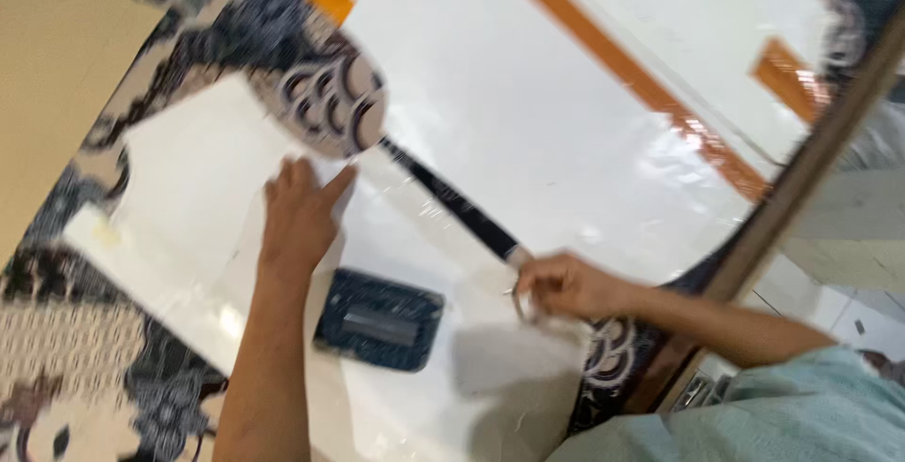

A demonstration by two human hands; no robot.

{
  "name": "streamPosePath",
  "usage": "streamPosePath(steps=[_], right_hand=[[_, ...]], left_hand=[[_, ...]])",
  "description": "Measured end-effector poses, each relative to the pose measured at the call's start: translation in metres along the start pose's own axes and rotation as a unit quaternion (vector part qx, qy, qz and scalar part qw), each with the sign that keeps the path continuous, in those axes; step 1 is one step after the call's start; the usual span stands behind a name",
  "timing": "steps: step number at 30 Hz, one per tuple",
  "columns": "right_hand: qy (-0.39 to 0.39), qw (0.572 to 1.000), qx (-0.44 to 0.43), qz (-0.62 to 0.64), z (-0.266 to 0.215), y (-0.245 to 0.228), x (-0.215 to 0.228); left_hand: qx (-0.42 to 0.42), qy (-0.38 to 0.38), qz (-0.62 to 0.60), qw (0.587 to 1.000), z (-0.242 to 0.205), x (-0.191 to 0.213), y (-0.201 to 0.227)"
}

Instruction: The person places a white paper pattern on a patterned fabric, smooths it, and uses a dark rectangular weight to press the pattern onto the fabric. The person adjusts the pattern and weight multiple times to ensure proper alignment.

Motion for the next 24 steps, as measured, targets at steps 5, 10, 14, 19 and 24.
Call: streamPosePath(steps=[5, 10, 14, 19, 24], right_hand=[[0.007, 0.891, -0.151, 0.429, -0.091, 0.06, -0.068], [0.048, 0.863, -0.096, 0.494, -0.148, 0.097, -0.097], [0.12, 0.905, -0.186, 0.363, -0.184, 0.14, -0.087], [0.133, 0.979, -0.148, 0.049, -0.18, 0.201, -0.059], [0.069, 0.99, -0.088, -0.087, -0.15, 0.195, -0.072]], left_hand=[[0.042, -0.021, 0.047, 0.998, 0.0, -0.008, -0.003], [0.063, 0.084, 0.016, 0.994, 0.003, 0.008, 0.04], [-0.024, 0.253, -0.092, 0.963, -0.083, 0.018, 0.103], [0.072, 0.295, -0.143, 0.942, -0.255, -0.005, 0.168], [0.293, 0.274, -0.095, 0.911, -0.428, -0.055, 0.212]])
Point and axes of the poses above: each hand's wrist, its own z-axis towards the middle knuckle, its own x-axis out of the back of the hand, y = z × x, the point moved 2 cm from there along z, towards the middle knuckle, and after that the axes turned 6 degrees about -z, right-handed, at the moved point
